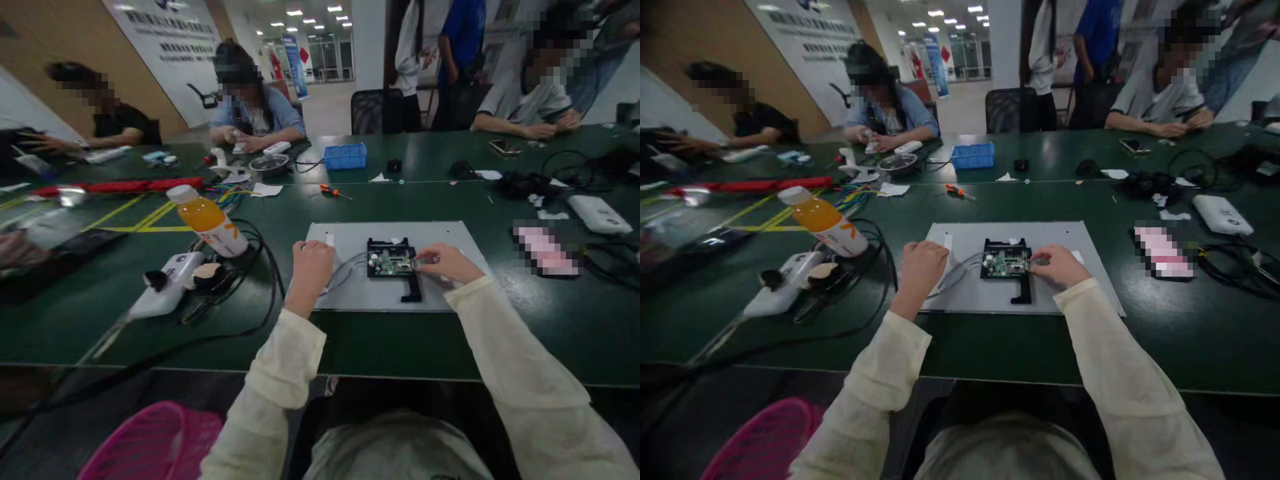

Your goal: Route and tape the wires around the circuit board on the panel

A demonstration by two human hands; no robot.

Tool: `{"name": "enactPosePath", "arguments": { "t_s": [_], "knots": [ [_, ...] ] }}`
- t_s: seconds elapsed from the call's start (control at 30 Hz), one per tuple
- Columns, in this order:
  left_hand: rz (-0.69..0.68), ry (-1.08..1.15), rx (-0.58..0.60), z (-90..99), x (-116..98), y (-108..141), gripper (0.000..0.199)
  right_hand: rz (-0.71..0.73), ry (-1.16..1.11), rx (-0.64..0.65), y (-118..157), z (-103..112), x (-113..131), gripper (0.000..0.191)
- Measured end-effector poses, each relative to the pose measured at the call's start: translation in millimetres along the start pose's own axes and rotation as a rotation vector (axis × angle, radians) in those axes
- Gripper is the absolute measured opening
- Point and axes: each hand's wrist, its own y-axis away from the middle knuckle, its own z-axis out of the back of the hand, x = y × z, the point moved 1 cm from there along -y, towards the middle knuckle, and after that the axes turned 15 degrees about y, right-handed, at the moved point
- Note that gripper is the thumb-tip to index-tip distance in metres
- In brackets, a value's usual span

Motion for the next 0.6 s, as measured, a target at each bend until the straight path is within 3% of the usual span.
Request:
{"name": "enactPosePath", "arguments": {
  "t_s": [0.27, 0.4, 0.6],
  "knots": [
    [0.056, 0.037, 0.026, -2.8, -2, 1, 0.027, 0.021, 0.014, -0.058, -4, -10, -2, 0.025],
    [0.046, 0.048, 0.005, -1.2, -5, 2, 0.028, -0.034, -0.055, -0.041, -5, -8, -6, 0.020],
    [0.036, 0.079, -0.058, 3.8, -16, 1, 0.025, -0.159, 0.124, -0.199, -5, 1, -33, 0.019]
  ]
}}
